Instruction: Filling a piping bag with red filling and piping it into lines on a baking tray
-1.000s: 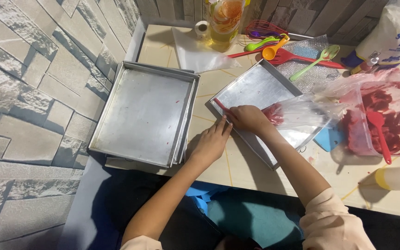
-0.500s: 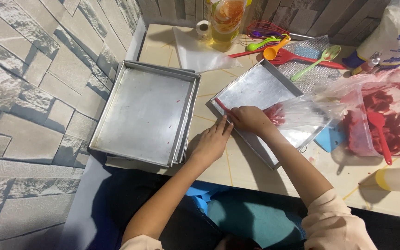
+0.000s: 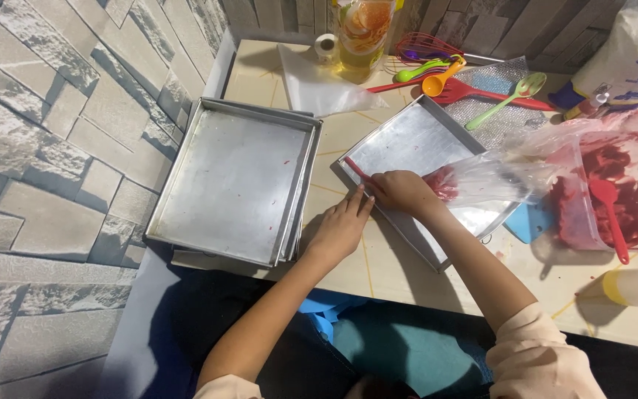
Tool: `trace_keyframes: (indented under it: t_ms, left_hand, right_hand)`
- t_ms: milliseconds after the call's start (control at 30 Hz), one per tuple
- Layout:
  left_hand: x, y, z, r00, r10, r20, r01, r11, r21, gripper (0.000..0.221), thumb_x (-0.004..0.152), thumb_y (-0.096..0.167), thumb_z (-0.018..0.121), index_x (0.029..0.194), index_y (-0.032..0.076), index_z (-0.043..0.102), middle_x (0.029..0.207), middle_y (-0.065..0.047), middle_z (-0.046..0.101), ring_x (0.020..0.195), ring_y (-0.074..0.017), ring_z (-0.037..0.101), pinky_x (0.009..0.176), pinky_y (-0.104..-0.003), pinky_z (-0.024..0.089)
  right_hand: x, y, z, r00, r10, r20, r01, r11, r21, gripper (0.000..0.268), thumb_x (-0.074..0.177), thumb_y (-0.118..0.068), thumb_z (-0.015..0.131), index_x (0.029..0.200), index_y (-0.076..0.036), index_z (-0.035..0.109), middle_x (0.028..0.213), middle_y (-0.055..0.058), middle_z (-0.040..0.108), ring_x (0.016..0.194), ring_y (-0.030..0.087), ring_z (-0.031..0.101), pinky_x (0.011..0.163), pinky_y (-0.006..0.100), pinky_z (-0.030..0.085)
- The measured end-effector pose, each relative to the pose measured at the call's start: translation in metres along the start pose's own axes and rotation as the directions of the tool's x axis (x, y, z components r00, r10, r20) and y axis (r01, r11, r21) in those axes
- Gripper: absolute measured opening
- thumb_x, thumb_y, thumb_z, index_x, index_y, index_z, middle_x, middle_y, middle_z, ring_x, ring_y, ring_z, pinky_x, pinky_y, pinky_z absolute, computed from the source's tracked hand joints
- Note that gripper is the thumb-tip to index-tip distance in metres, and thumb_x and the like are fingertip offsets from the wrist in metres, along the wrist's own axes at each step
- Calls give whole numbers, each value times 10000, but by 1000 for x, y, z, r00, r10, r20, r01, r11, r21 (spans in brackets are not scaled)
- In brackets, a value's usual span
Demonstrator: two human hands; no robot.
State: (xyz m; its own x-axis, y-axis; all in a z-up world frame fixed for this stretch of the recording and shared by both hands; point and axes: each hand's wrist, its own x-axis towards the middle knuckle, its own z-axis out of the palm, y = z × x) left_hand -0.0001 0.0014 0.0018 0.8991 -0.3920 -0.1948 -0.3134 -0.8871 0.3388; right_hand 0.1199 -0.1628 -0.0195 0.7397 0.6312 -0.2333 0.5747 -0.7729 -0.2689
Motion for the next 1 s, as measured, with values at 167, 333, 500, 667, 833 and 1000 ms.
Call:
trace_keyframes:
  t_ms: [167,333,500,667,833,1000]
  left_hand:
    - [1,-1,0,1000,5,2,-5,1000,5,616,961,-26,454,1559,82,348,1609,-275,259,1362,-415,454,1050,-504,423]
    - [4,-3,6,1000,15,-13,-15,1000,22,604,967,-15,461,1555,77,356,1606,-275,263,1353,-413,463,1040,-500,431]
    - [1,-2,4,1000,15,-15,-15,999,33,596,968,-10,466,1550,70,366,1605,-274,265,1355,-413,459,1043,-504,432]
    - [-4,3,-7,1000,16,3,-16,1000,5,604,960,-25,465,1548,61,360,1612,-280,241,1365,-420,445,1041,-507,425]
    - [-3,1,-3,1000,11,1,-11,1000,2,608,955,-20,472,1547,61,358,1613,-275,242,1371,-420,442,1046,-502,423]
    - [-1,0,-1,1000,7,2,-7,1000,15,600,954,-12,481,1539,57,368,1610,-267,257,1367,-412,450,1049,-498,428]
  right_hand:
    - [-2,-2,-3,1000,16,5,-16,1000,1,298,982,-271,522,994,-44,715,757,184,726,755,341,749,690,432,578]
    - [0,0,-5,996,80,26,-81,996,45,344,1010,-307,501,1017,-48,726,798,197,737,783,355,748,720,439,577]
    - [-6,-2,-19,986,108,130,-124,986,114,398,1023,-313,483,1130,-26,737,949,231,762,931,394,744,841,487,567]
    - [-37,-17,-74,967,198,160,-235,936,261,457,998,-439,506,1151,-57,706,1008,225,749,1032,398,712,902,494,545]
    - [-17,28,-60,966,204,158,-246,915,320,457,967,-406,558,1132,9,655,1035,300,706,1081,450,678,933,539,515]
    - [-2,40,-55,977,215,1,-207,938,279,353,982,-332,601,1311,-203,596,1207,244,662,1152,429,658,971,515,535]
